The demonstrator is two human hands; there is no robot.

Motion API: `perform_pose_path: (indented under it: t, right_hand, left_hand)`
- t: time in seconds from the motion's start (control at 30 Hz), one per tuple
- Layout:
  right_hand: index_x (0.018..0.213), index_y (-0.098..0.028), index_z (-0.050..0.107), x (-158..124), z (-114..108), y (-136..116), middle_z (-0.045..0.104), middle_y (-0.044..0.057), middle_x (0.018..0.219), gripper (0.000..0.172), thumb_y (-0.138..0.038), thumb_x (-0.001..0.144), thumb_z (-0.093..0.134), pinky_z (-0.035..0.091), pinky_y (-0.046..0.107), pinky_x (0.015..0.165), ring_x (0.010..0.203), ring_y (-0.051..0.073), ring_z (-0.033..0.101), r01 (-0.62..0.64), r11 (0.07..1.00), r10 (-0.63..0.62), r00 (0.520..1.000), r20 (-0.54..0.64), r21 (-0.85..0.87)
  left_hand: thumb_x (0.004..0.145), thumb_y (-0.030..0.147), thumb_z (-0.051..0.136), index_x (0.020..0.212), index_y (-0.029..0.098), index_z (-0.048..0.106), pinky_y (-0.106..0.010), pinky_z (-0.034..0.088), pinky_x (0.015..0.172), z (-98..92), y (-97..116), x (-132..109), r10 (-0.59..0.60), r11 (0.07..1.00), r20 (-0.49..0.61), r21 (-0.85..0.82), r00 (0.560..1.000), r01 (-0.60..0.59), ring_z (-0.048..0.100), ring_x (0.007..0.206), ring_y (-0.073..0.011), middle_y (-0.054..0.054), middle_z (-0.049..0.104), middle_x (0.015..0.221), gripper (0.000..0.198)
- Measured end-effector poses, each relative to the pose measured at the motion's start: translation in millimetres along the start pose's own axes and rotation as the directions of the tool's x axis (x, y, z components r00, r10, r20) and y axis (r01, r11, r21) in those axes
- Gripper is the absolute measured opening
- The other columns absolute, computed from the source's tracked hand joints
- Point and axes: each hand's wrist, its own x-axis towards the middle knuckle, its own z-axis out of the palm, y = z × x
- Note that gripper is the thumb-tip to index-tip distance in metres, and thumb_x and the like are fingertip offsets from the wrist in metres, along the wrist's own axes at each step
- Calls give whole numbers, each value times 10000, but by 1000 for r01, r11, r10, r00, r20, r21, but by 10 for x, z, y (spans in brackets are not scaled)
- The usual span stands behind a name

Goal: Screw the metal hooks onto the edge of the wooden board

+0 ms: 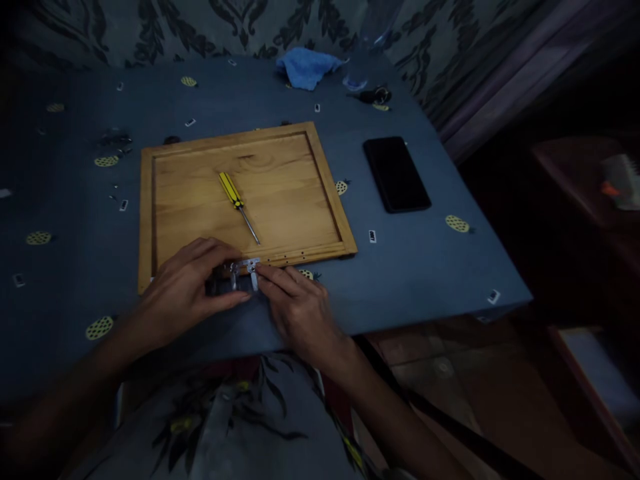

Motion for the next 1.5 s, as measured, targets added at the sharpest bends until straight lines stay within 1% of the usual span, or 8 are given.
perform_pose_path:
  t: [0.33, 0.57, 0.7, 0.9, 1.0, 1.17, 1.37, 1.5]
  right_hand:
    - [1225, -194, 731, 20, -8, 1, 786, 86, 1256, 409, -27, 951, 477, 647, 382, 897, 1018, 219, 748, 10, 1000, -10, 1000, 17, -28]
    - [1294, -230, 688, 13, 20, 70, 795, 76, 1237, 467, 0, 947, 477, 657, 342, 868, 997, 186, 780, 86, 996, -87, 993, -81, -13]
    - [1330, -269, 695, -57, 89, 231, 792, 59, 1257, 498, -30, 943, 491, 650, 351, 953, 1065, 193, 787, 130, 991, -132, 987, -90, -21]
    - [1284, -281, 735, -137, 142, 385, 796, 48, 1252, 458, -79, 949, 497, 662, 329, 949, 1072, 197, 794, 157, 987, -160, 985, -64, -44]
    - [1247, -277, 756, -160, 158, 429, 796, 53, 1249, 419, -113, 955, 505, 661, 358, 972, 1071, 209, 795, 129, 991, -131, 990, -51, -43]
    - [1228, -269, 762, -157, 165, 446, 798, 63, 1236, 389, -145, 968, 501, 670, 358, 937, 1073, 216, 794, 111, 993, -112, 993, -37, -37]
    - [1227, -268, 756, -128, 161, 419, 800, 66, 1227, 393, -114, 960, 513, 681, 360, 909, 1075, 219, 794, 140, 990, -140, 987, -83, -9]
    - [1221, -273, 765, -139, 177, 436, 800, 62, 1228, 396, -114, 956, 519, 688, 380, 915, 1075, 226, 795, 124, 992, -123, 989, -83, 1]
  left_hand:
    - [873, 423, 808, 1019, 213, 683, -379, 512, 860, -95, -126, -32, -54, 998, -32, -22, 998, 53, 640, 1038, -267, -43, 703, 1077, 285]
    - [923, 345, 746, 1041, 213, 700, -345, 525, 869, -298, -295, -117, -147, 985, -131, -105, 980, 134, 676, 1017, -240, -46, 717, 1057, 183]
    - [972, 295, 619, 1058, 208, 712, -339, 541, 894, -448, -643, -209, -233, 972, -270, -103, 934, 213, 701, 1035, -237, -54, 737, 1059, 155]
    - [964, 237, 527, 1099, 207, 740, -355, 564, 870, -660, -1425, -312, -362, 899, -486, 45, 796, 436, 711, 975, -235, -68, 754, 1068, 254]
    - [952, 208, 512, 1101, 178, 745, -379, 565, 883, -743, -1715, -288, -382, 873, -522, 66, 762, 483, 706, 954, -247, -91, 750, 1051, 279]
    - [966, 193, 504, 1113, 182, 759, -375, 546, 954, -761, -1878, -206, -360, 868, -512, 124, 780, 481, 686, 1018, -249, -90, 742, 1062, 295]
    - [1007, 218, 496, 1167, 180, 760, -397, 508, 1012, -744, -1852, -187, -348, 852, -457, 209, 819, 479, 637, 1096, -269, -115, 705, 1114, 311]
    - [1008, 232, 525, 1099, 199, 774, -392, 506, 1003, -781, -1827, -189, -362, 839, -421, 241, 832, 487, 636, 1106, -279, -108, 705, 1111, 267]
